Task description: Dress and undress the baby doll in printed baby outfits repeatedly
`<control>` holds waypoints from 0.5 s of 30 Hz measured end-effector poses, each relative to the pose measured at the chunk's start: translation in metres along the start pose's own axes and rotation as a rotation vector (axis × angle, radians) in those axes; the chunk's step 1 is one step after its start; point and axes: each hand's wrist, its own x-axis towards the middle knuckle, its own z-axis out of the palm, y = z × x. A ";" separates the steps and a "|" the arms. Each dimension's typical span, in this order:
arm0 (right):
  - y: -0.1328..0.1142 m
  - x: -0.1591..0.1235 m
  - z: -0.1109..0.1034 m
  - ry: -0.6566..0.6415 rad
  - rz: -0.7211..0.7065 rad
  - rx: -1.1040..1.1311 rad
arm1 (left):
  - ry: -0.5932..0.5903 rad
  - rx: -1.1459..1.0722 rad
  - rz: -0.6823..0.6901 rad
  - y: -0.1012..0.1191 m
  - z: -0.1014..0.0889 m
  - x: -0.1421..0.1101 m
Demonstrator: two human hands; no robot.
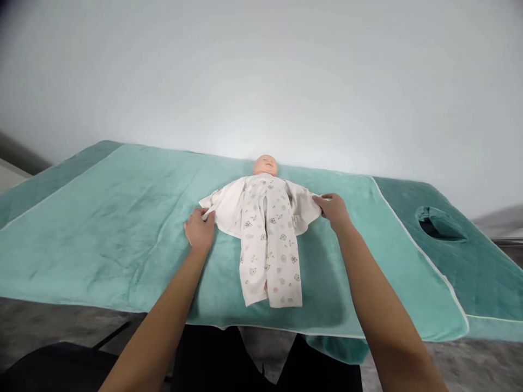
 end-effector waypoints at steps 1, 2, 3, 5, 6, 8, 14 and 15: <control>-0.005 -0.002 0.001 0.028 -0.005 -0.079 | -0.005 -0.001 -0.003 0.001 -0.001 0.000; -0.008 -0.004 0.000 0.049 -0.011 -0.165 | -0.006 0.000 -0.006 0.002 -0.002 0.000; -0.010 -0.007 -0.001 0.048 -0.012 -0.249 | -0.004 0.000 -0.007 0.003 -0.003 -0.001; -0.010 -0.012 -0.006 -0.059 0.012 -0.335 | 0.008 -0.002 0.005 0.004 -0.004 -0.001; -0.009 -0.013 -0.010 -0.152 0.038 -0.326 | 0.014 -0.006 0.012 0.004 -0.004 -0.001; -0.007 -0.011 -0.019 -0.301 0.084 -0.307 | 0.021 -0.013 0.021 0.003 -0.003 -0.001; -0.011 0.004 -0.033 -0.143 0.029 -0.693 | 0.019 -0.017 0.077 0.000 -0.001 -0.003; -0.013 0.004 -0.033 -0.154 0.038 -0.745 | 0.019 -0.020 0.085 0.000 -0.001 -0.003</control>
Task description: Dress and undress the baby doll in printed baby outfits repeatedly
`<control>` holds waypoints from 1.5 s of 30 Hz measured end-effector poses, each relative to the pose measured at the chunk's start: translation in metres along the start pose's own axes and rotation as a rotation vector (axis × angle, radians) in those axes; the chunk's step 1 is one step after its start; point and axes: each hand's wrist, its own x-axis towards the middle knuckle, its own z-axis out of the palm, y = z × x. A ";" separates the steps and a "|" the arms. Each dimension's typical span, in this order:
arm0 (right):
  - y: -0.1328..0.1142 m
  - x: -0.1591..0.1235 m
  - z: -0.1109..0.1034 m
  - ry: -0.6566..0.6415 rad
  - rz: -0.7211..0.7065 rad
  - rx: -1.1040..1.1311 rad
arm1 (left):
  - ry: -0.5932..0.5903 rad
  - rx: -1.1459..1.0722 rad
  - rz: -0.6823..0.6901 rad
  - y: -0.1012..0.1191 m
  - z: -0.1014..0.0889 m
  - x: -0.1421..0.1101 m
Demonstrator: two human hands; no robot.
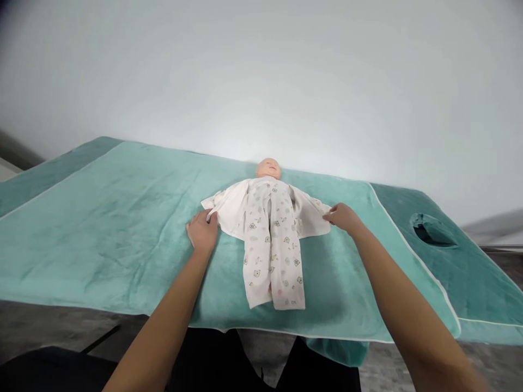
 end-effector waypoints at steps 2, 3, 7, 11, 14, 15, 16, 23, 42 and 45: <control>-0.006 -0.004 -0.003 -0.116 0.014 -0.035 | -0.006 -0.007 0.002 0.001 -0.001 0.000; -0.010 -0.007 -0.004 -0.188 0.019 -0.022 | -0.009 -0.009 -0.003 0.001 -0.002 0.000; -0.032 -0.020 -0.010 -0.290 -0.069 0.222 | -0.015 -0.012 -0.018 0.005 -0.007 0.000; -0.072 -0.035 -0.015 -0.149 -0.268 0.612 | -0.024 -0.020 -0.036 0.007 -0.011 -0.001; -0.109 -0.051 -0.003 -0.102 -0.414 0.709 | -0.011 -0.025 -0.051 0.006 -0.010 0.000; -0.120 -0.057 0.005 -0.113 -0.472 0.674 | -0.010 -0.027 -0.054 0.005 -0.009 0.000; -0.128 -0.064 0.015 -0.133 -0.537 0.610 | -0.009 -0.028 -0.057 0.005 -0.007 0.001; -0.095 -0.106 0.089 -0.037 -0.917 -0.009 | -0.024 -0.037 -0.091 0.006 -0.009 0.000; -0.079 -0.071 0.082 0.165 -0.562 0.494 | -0.539 -0.386 1.003 0.145 -0.042 -0.041; -0.104 -0.036 0.081 0.223 -0.553 0.436 | -0.275 -0.511 0.549 0.135 -0.034 -0.009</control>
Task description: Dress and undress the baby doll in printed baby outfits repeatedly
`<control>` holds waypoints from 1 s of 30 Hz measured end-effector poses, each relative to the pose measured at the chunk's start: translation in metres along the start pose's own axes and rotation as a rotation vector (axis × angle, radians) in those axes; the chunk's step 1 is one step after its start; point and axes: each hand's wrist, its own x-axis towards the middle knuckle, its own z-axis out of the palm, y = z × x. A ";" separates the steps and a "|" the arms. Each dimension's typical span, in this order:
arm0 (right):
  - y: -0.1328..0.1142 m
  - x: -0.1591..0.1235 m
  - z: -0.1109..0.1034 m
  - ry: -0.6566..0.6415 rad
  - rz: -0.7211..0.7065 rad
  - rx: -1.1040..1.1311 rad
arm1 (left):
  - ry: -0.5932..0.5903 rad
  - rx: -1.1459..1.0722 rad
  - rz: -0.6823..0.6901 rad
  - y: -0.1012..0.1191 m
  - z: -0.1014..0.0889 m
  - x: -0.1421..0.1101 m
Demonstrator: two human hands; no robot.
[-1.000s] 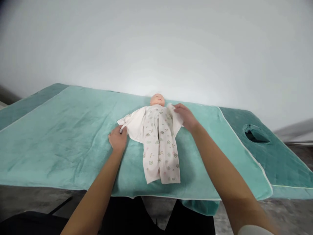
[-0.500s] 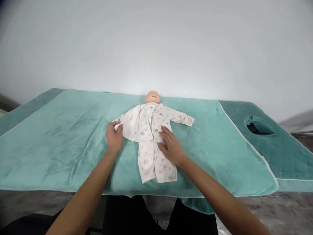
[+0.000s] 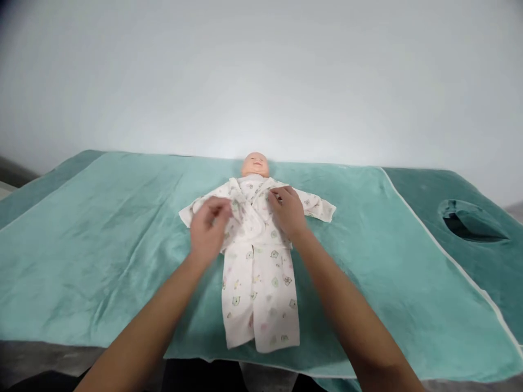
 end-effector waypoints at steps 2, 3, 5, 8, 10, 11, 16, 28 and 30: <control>0.000 0.027 0.013 -0.003 -0.003 -0.050 | 0.215 0.008 -0.267 -0.030 -0.001 0.029; 0.000 0.040 0.020 -0.012 -0.006 -0.063 | 0.241 0.013 -0.363 -0.045 0.001 0.045; -0.001 0.062 0.031 -0.045 -0.013 -0.076 | 0.185 0.027 -0.452 -0.072 0.009 0.076; -0.002 0.080 0.043 -0.118 -0.005 -0.102 | 0.038 0.033 -0.490 -0.090 0.021 0.108; -0.005 0.083 0.047 -0.136 0.034 -0.100 | -0.036 -0.002 -0.524 -0.089 0.024 0.118; -0.006 0.083 0.048 -0.137 0.057 -0.100 | -0.059 -0.027 -0.538 -0.087 0.024 0.120; -0.014 0.078 0.048 -0.148 0.118 -0.219 | -0.070 0.133 -0.508 -0.081 0.019 0.119; -0.002 0.084 0.037 -0.110 0.167 0.190 | 0.101 -0.139 -0.401 -0.072 0.030 0.115; 0.002 0.086 0.044 -0.052 0.189 0.369 | 0.065 -0.249 -0.452 -0.063 0.039 0.122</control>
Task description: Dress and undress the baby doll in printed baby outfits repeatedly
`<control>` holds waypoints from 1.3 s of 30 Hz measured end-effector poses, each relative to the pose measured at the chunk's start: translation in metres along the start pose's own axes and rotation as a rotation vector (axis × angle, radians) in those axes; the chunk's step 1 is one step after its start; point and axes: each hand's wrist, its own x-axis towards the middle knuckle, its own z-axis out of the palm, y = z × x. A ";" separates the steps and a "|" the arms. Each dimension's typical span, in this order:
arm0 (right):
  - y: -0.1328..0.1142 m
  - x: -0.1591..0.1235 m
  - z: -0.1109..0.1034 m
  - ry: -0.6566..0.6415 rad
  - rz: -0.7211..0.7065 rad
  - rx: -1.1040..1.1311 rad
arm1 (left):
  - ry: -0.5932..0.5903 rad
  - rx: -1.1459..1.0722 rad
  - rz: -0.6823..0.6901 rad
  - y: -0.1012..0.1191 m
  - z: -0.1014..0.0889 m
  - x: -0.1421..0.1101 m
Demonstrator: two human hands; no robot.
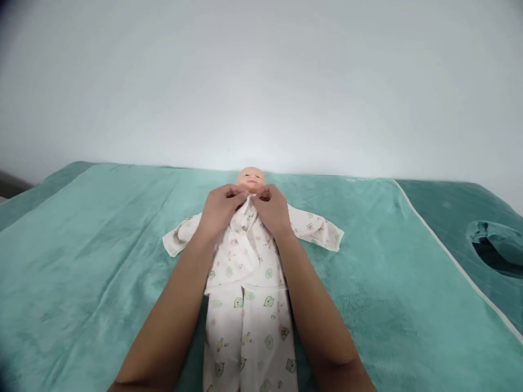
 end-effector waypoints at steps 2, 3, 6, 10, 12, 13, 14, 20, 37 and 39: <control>0.007 0.004 0.004 0.042 0.050 0.186 | -0.027 -0.058 -0.045 0.006 0.009 0.001; 0.011 0.005 0.005 0.050 0.083 0.268 | -0.027 -0.080 -0.057 0.008 0.012 0.002; 0.018 0.008 0.002 -0.015 0.165 0.381 | -0.022 -0.142 -0.063 0.008 0.012 0.000; 0.018 0.009 -0.009 -0.093 0.215 0.206 | -0.050 -0.209 -0.080 0.003 0.006 -0.001; 0.015 0.009 -0.015 -0.094 0.240 0.063 | -0.028 -0.196 -0.073 0.003 0.004 0.000; 0.012 0.008 -0.018 -0.094 0.254 -0.010 | -0.011 -0.186 -0.069 0.004 0.004 0.000; 0.010 0.008 -0.021 -0.097 0.266 -0.083 | 0.001 -0.189 -0.071 0.004 0.004 0.000; 0.000 0.004 -0.025 -0.153 0.201 -0.187 | -0.075 -0.449 -0.177 0.003 0.007 0.000; 0.013 0.003 0.008 0.112 -0.055 0.185 | -0.123 -0.294 -0.073 -0.002 0.012 0.002; 0.014 0.003 0.009 0.139 -0.081 0.188 | -0.127 -0.287 -0.064 -0.004 0.012 0.002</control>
